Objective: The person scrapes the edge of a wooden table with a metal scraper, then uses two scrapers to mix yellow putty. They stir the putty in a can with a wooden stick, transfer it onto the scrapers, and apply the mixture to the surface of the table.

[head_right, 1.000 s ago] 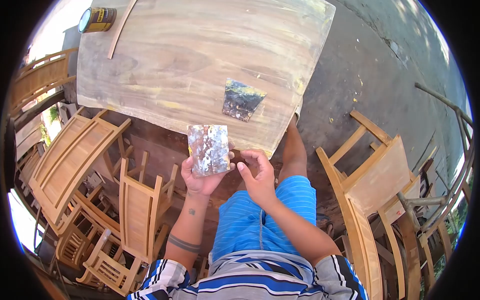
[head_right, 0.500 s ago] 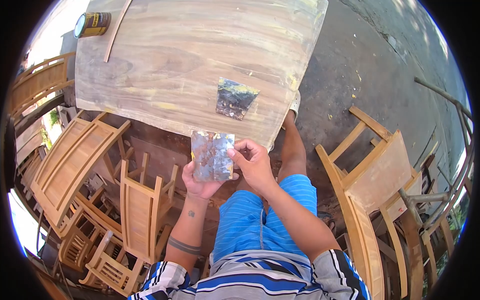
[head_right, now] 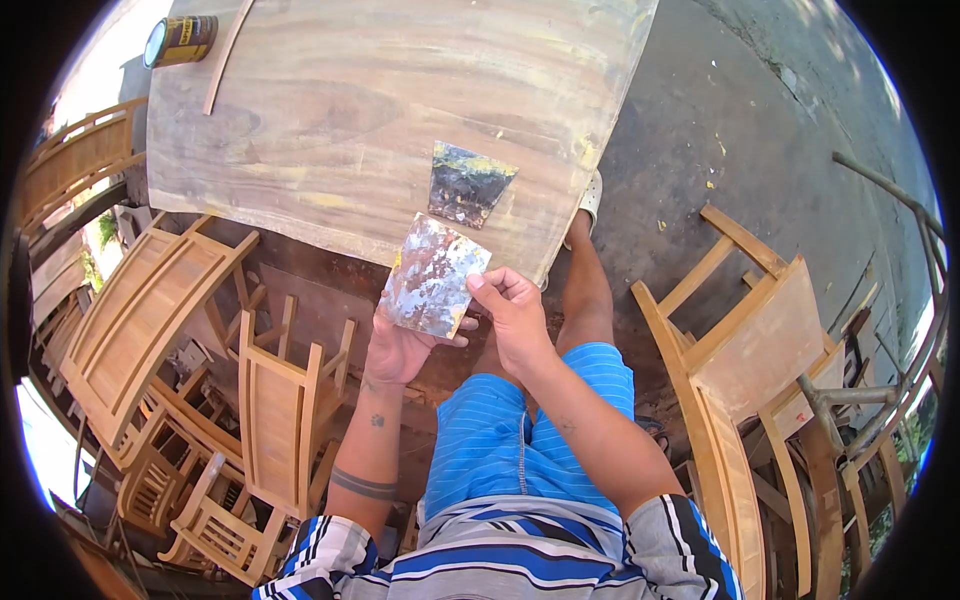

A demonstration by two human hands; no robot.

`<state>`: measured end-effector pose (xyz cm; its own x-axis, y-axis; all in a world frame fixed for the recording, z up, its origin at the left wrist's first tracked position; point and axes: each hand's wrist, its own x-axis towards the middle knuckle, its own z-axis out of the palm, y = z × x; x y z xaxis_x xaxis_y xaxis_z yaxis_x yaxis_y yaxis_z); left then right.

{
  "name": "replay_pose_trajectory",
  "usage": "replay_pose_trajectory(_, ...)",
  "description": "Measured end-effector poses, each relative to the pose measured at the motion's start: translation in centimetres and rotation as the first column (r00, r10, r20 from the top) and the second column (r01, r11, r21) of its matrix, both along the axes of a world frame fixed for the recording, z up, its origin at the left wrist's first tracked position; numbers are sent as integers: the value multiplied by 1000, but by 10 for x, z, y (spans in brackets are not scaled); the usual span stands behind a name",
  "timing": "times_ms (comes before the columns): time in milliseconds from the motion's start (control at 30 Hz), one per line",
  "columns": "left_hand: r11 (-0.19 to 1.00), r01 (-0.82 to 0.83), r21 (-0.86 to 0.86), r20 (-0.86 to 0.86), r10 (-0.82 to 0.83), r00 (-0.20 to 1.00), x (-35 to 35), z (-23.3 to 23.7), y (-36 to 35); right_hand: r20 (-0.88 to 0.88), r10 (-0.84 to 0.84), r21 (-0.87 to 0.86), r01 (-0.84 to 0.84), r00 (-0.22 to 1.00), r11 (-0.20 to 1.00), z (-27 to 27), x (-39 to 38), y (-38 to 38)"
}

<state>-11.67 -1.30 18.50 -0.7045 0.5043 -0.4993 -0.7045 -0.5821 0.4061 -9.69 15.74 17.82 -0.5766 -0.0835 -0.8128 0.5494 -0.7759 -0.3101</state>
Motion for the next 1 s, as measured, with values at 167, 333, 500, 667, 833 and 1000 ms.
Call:
replay_pose_trajectory(167,912,76,-402,126,-28,992,-3,11,0,-104,193,182,-172,976,968,-17,6,-5)
replay_pose_trajectory(333,713,-157,-683,79,285,955,17,12,-29,225,232,772,-318,946,550,-56,-16,-32)
replay_pose_trajectory(500,613,-216,-760,81,419,905,52,4,-46,577,-23,771,-536,816,344,-72,-70,-79)
replay_pose_trajectory(667,577,-236,-782,76,464,883,88,3,-49,798,-97,582,-718,595,381,-65,-116,-85)
replay_pose_trajectory(833,607,-259,-751,74,467,881,102,0,-49,691,-82,718,-669,718,191,-80,-118,-92)
replay_pose_trajectory(1000,496,-294,-817,-39,462,886,119,-10,-55,114,306,886,-236,945,399,-93,-88,-49)
